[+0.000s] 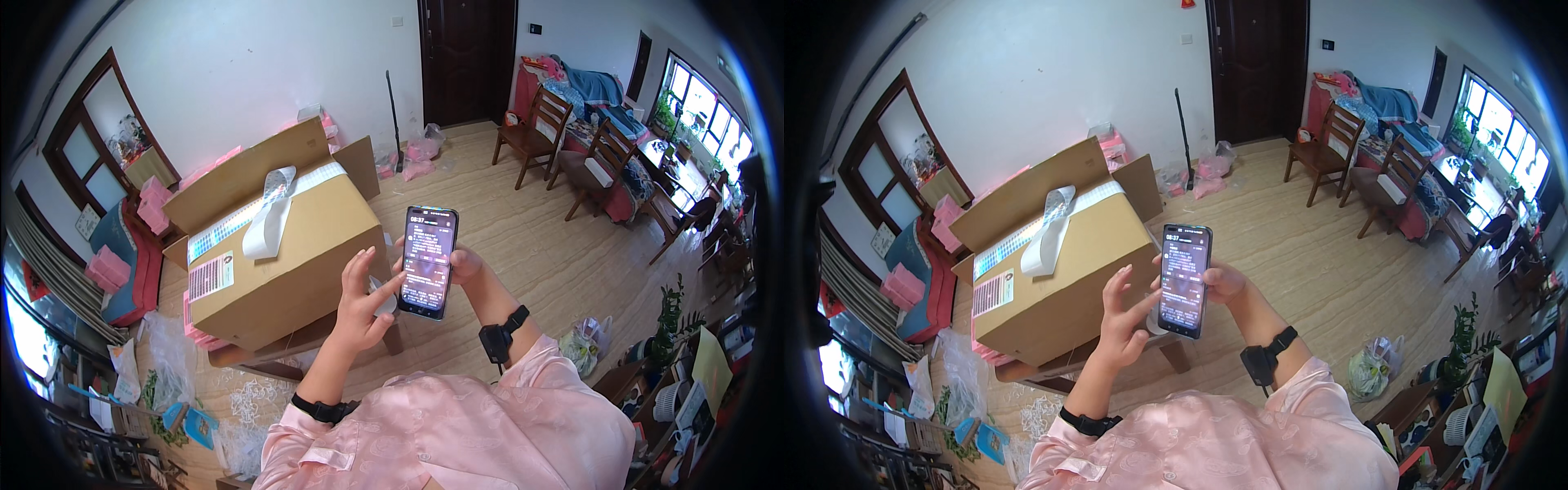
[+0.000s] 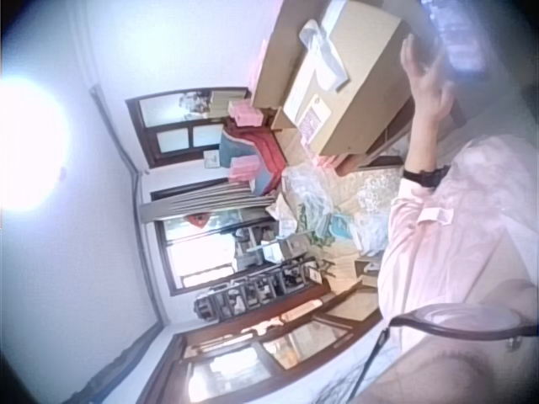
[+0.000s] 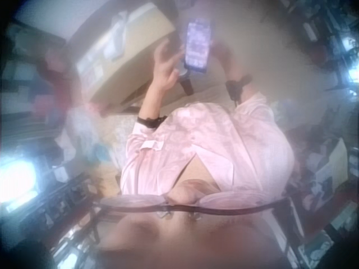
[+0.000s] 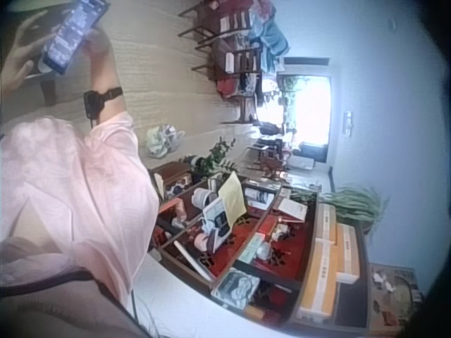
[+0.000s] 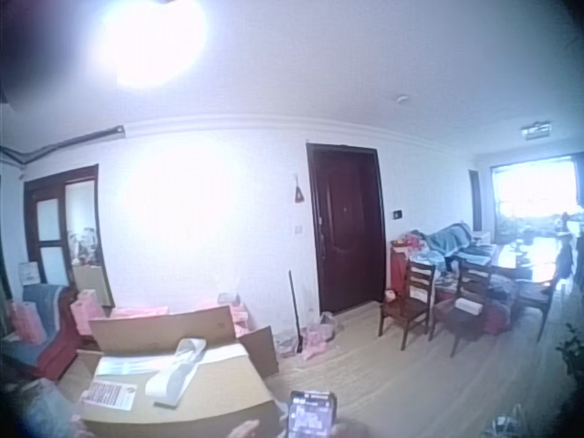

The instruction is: The person repeatedly picks up white paper sheets, folds them, and places them into pink rectangular boxes. The person also briefly handles a smartphone and a roll of tape before resuming the folding and packing process.

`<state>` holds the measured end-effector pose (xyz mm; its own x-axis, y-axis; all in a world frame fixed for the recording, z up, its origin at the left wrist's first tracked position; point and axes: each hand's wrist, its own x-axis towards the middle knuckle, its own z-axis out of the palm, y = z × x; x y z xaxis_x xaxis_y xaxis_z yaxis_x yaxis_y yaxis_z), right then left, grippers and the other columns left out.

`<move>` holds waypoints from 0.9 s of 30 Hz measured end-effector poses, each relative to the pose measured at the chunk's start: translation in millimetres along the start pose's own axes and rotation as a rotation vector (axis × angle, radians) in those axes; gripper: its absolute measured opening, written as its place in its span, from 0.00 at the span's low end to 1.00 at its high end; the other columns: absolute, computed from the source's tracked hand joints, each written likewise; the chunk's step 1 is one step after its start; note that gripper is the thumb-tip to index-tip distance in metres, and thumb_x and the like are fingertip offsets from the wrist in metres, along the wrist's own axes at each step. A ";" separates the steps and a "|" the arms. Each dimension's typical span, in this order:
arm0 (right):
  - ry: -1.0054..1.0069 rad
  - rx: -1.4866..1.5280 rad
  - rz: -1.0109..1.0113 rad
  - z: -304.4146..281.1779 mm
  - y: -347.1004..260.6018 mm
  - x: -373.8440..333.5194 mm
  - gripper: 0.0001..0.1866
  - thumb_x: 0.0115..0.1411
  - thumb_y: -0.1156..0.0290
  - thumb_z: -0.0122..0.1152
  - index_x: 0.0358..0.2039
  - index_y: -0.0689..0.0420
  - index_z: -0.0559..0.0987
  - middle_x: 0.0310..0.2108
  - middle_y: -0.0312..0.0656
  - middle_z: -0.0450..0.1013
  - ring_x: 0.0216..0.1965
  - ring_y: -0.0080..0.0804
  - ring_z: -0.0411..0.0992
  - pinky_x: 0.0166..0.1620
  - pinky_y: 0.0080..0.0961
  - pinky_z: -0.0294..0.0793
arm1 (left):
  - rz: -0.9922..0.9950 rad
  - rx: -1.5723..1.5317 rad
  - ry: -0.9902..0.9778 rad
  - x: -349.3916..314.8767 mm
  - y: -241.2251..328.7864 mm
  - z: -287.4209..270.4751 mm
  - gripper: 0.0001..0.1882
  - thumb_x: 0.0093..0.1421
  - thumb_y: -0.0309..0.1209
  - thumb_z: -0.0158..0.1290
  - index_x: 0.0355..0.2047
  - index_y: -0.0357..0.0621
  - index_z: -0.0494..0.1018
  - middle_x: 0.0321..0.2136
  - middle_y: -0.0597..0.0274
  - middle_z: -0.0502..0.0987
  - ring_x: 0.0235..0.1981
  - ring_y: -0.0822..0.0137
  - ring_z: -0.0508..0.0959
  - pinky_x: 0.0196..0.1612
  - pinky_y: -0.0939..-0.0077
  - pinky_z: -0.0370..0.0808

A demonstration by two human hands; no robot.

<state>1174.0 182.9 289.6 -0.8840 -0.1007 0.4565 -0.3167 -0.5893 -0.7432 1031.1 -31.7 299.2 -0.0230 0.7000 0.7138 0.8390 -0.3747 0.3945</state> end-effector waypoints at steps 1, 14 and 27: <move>-0.017 0.017 -0.004 -0.4 0.1 -0.2 0.52 0.55 0.48 0.72 0.69 0.65 0.58 0.58 0.56 0.72 0.58 0.45 0.74 0.62 0.42 0.73 | 0.013 0.012 -0.026 0.8 -0.5 0.6 0.32 0.68 0.60 0.39 0.60 0.58 0.77 0.70 0.40 0.54 0.69 0.37 0.56 0.68 0.44 0.58; 0.088 -0.025 -0.066 5.6 5.8 -7.9 0.53 0.53 0.49 0.75 0.69 0.64 0.58 0.60 0.49 0.70 0.58 0.41 0.74 0.61 0.42 0.74 | 0.015 0.021 -0.053 25.2 0.5 4.5 0.31 0.65 0.60 0.43 0.62 0.63 0.75 0.71 0.40 0.51 0.70 0.34 0.53 0.70 0.41 0.53; 0.038 0.037 -0.026 3.7 1.8 -10.6 0.50 0.55 0.52 0.73 0.69 0.65 0.58 0.59 0.54 0.72 0.59 0.45 0.74 0.61 0.45 0.74 | -0.003 -0.046 -0.043 11.4 0.7 1.2 0.35 0.67 0.65 0.38 0.61 0.59 0.76 0.71 0.41 0.52 0.70 0.36 0.54 0.70 0.42 0.54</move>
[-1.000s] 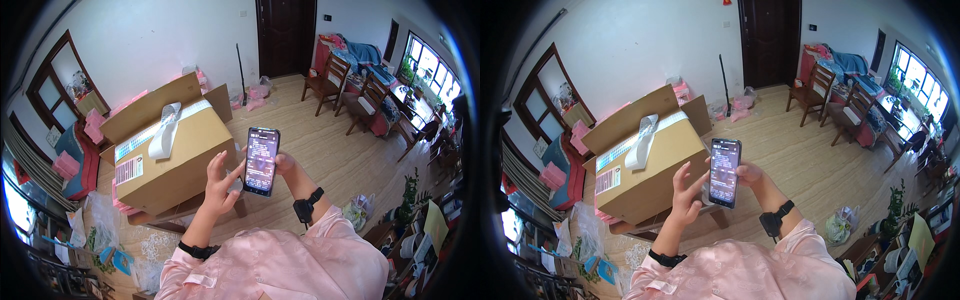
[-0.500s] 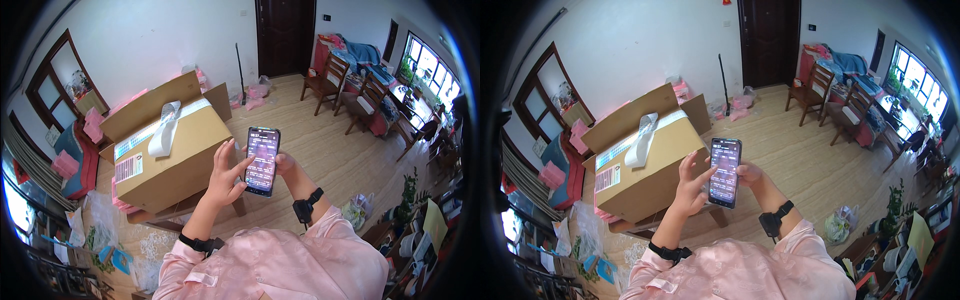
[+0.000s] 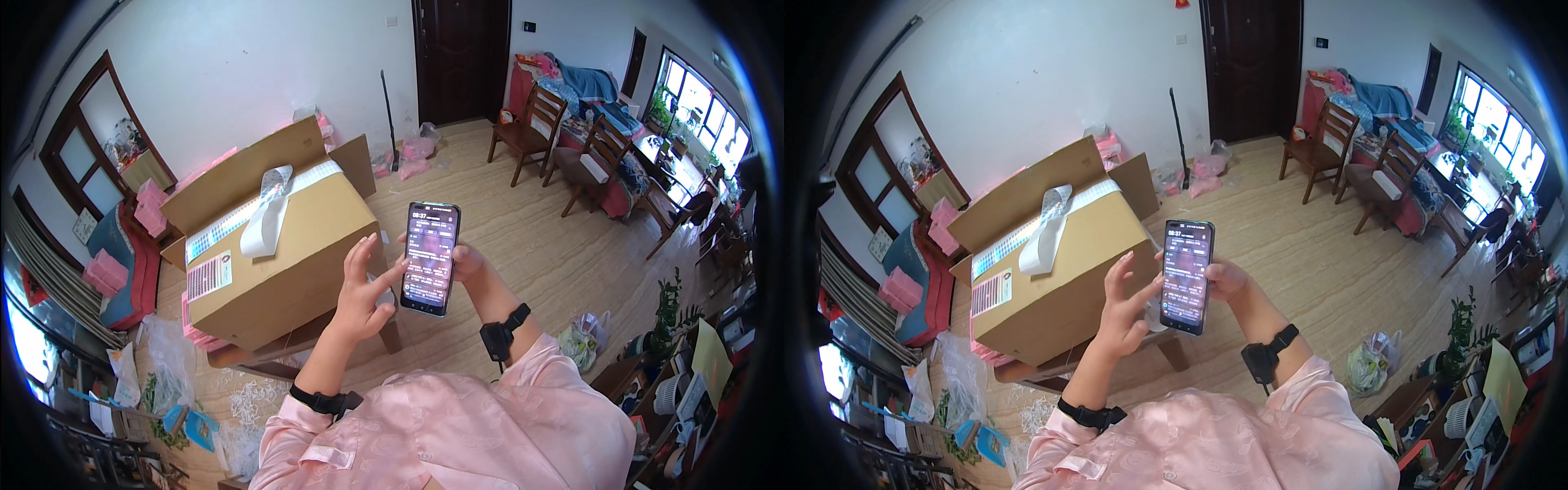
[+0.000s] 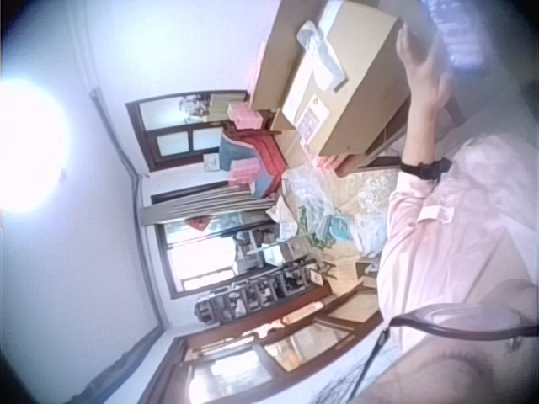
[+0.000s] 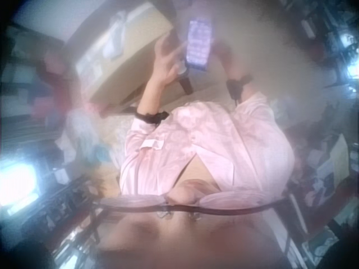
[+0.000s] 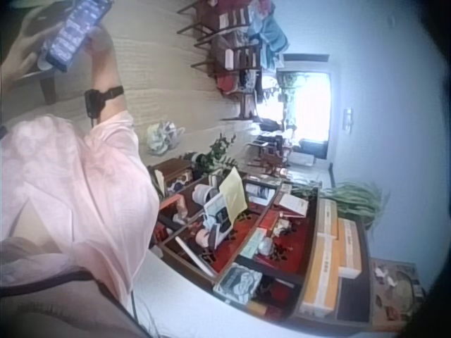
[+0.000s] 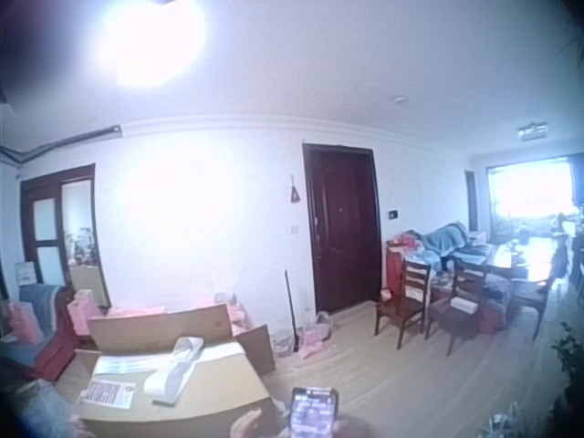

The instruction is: The person repeatedly picks up white paper sheets, folds them, and places them into pink rectangular boxes. The person also briefly handles a smartphone and a roll of tape before resuming the folding and packing process.

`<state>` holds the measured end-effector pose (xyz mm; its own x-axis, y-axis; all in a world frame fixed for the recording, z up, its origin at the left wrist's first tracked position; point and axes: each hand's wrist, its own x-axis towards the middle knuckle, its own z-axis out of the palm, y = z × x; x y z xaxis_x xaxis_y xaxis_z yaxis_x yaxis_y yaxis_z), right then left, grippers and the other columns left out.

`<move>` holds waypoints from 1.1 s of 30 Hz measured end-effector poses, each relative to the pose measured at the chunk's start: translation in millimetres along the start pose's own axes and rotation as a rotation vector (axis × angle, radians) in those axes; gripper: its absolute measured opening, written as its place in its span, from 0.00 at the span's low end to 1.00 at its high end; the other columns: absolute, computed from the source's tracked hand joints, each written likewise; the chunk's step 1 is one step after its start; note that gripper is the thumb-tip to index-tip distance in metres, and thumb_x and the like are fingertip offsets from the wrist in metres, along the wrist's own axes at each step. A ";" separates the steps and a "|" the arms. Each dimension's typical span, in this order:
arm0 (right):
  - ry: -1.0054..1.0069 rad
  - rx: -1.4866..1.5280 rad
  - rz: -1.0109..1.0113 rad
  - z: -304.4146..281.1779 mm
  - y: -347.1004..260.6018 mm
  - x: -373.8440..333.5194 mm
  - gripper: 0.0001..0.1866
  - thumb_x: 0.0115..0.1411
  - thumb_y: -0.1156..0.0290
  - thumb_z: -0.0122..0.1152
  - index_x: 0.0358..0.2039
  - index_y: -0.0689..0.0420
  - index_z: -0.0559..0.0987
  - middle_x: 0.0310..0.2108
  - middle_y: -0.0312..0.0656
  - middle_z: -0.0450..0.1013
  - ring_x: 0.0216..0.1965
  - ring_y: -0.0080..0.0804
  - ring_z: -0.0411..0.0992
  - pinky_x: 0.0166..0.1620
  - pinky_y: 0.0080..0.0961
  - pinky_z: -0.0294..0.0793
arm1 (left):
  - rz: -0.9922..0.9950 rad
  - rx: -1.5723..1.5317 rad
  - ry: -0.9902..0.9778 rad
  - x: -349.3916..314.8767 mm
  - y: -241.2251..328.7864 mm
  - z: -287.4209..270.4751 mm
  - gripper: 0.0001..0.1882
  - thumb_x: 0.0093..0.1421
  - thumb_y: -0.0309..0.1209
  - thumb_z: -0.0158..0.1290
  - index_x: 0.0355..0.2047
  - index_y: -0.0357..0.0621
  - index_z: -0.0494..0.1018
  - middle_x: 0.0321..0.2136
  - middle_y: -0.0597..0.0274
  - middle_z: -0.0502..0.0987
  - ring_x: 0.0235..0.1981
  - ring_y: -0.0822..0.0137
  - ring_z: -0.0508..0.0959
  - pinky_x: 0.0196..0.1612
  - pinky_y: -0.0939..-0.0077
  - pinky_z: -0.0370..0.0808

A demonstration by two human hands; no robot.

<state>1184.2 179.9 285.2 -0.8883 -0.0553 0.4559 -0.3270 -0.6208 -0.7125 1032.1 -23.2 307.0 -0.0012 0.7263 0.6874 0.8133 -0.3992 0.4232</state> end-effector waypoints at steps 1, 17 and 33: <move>-0.007 0.005 0.004 -0.1 -0.5 0.0 0.50 0.55 0.52 0.73 0.69 0.65 0.58 0.58 0.55 0.72 0.59 0.45 0.74 0.61 0.45 0.74 | 0.021 0.010 -0.012 -0.7 -0.1 -0.2 0.36 0.67 0.65 0.37 0.61 0.60 0.76 0.71 0.41 0.52 0.70 0.36 0.54 0.70 0.42 0.54; 0.067 -0.073 -0.044 7.1 2.8 0.8 0.51 0.54 0.50 0.74 0.68 0.65 0.60 0.61 0.50 0.70 0.61 0.43 0.73 0.61 0.43 0.75 | 0.014 0.046 0.028 14.1 0.3 0.8 0.35 0.67 0.63 0.37 0.61 0.59 0.76 0.71 0.41 0.52 0.70 0.37 0.54 0.70 0.43 0.54; 0.054 -0.061 -0.047 10.0 3.7 0.3 0.51 0.54 0.50 0.73 0.69 0.64 0.59 0.59 0.52 0.71 0.57 0.45 0.75 0.60 0.45 0.75 | 0.039 0.025 0.023 7.1 -0.9 3.8 0.34 0.66 0.62 0.38 0.59 0.59 0.77 0.71 0.41 0.53 0.70 0.38 0.54 0.68 0.44 0.56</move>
<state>1185.9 169.8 288.1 -0.8870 0.0162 0.4615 -0.3865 -0.5730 -0.7227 1033.5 -15.6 309.3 0.0179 0.6972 0.7166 0.8273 -0.4128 0.3809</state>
